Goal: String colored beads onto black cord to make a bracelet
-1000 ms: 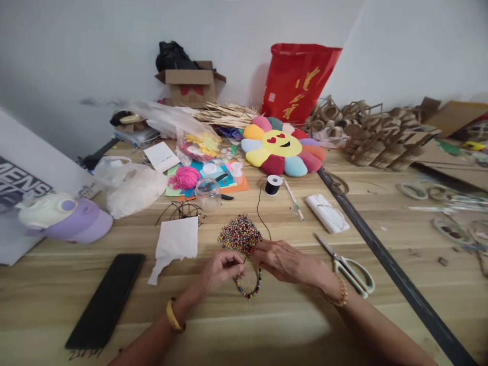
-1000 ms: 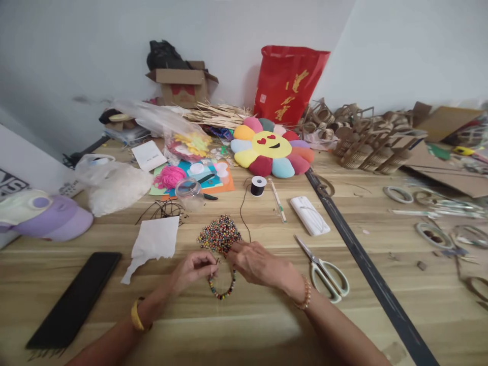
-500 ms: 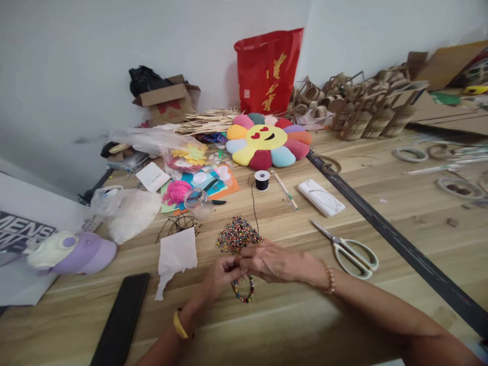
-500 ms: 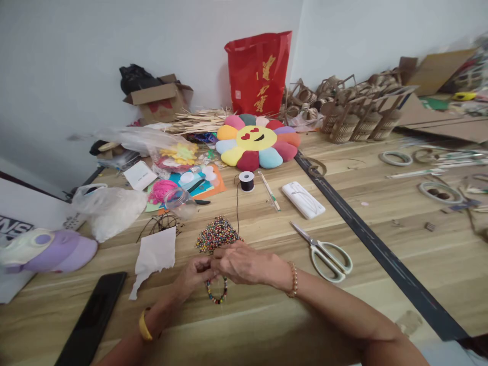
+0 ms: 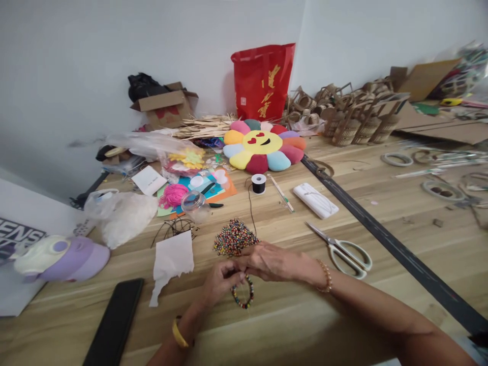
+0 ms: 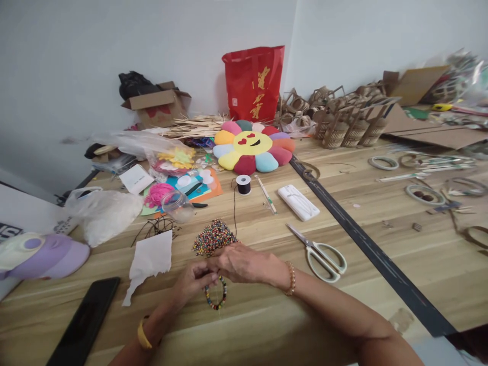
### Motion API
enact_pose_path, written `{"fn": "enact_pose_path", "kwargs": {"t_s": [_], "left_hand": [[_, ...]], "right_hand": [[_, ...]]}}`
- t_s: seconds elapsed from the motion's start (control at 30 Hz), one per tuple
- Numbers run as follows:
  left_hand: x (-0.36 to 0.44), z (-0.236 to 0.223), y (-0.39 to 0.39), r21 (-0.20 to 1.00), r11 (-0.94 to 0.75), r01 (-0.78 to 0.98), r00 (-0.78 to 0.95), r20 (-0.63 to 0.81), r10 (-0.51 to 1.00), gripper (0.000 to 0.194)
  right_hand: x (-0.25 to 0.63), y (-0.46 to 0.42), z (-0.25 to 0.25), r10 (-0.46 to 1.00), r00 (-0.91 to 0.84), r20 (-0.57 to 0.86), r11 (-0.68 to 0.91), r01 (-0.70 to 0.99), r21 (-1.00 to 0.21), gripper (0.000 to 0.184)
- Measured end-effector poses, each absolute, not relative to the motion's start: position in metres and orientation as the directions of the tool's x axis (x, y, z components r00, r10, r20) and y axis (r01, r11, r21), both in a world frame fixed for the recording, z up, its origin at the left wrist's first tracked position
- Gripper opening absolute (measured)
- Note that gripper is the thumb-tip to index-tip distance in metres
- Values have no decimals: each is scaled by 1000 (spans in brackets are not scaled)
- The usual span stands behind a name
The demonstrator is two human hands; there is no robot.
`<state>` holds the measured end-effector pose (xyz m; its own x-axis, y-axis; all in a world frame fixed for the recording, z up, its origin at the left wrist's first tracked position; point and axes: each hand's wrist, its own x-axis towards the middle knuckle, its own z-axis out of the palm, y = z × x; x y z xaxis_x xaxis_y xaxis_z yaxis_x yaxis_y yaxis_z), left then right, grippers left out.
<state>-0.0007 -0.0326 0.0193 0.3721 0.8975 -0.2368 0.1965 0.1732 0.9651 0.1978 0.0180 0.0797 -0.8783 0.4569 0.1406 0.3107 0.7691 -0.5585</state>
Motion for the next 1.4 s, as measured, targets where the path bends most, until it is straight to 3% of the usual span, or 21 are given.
{"fn": "enact_pose_path", "kwargs": {"t_s": [0.13, 0.37, 0.6, 0.77, 1.03, 1.2, 1.4], "left_hand": [[0, 17, -33, 969, 164, 186, 373, -224, 900, 48], [-1, 22, -34, 975, 146, 165, 352, -197, 915, 40], [-2, 18, -37, 979, 197, 51, 394, -201, 897, 41], [-1, 24, -39, 985, 155, 81, 377, -174, 910, 41], [0, 32, -42, 985, 175, 3, 352, -165, 921, 42], [1, 25, -42, 985, 168, 31, 307, -169, 936, 35], [2, 13, -44, 989, 86, 116, 262, -114, 958, 26]], "right_hand": [[195, 16, 83, 412, -904, 118, 807, 301, -508, 15], [195, 14, 83, 362, -931, 53, 893, 330, -305, 15], [195, 12, 82, 377, -926, 8, 887, 359, -290, 16], [194, 11, 78, 387, -921, 47, 885, 357, -300, 14], [195, 7, 94, 367, -930, 37, 868, 327, -374, 19], [198, 1, 102, 390, -920, 28, 880, 364, -304, 31], [194, -5, 102, 384, -923, 23, 895, 366, -256, 26]]}}
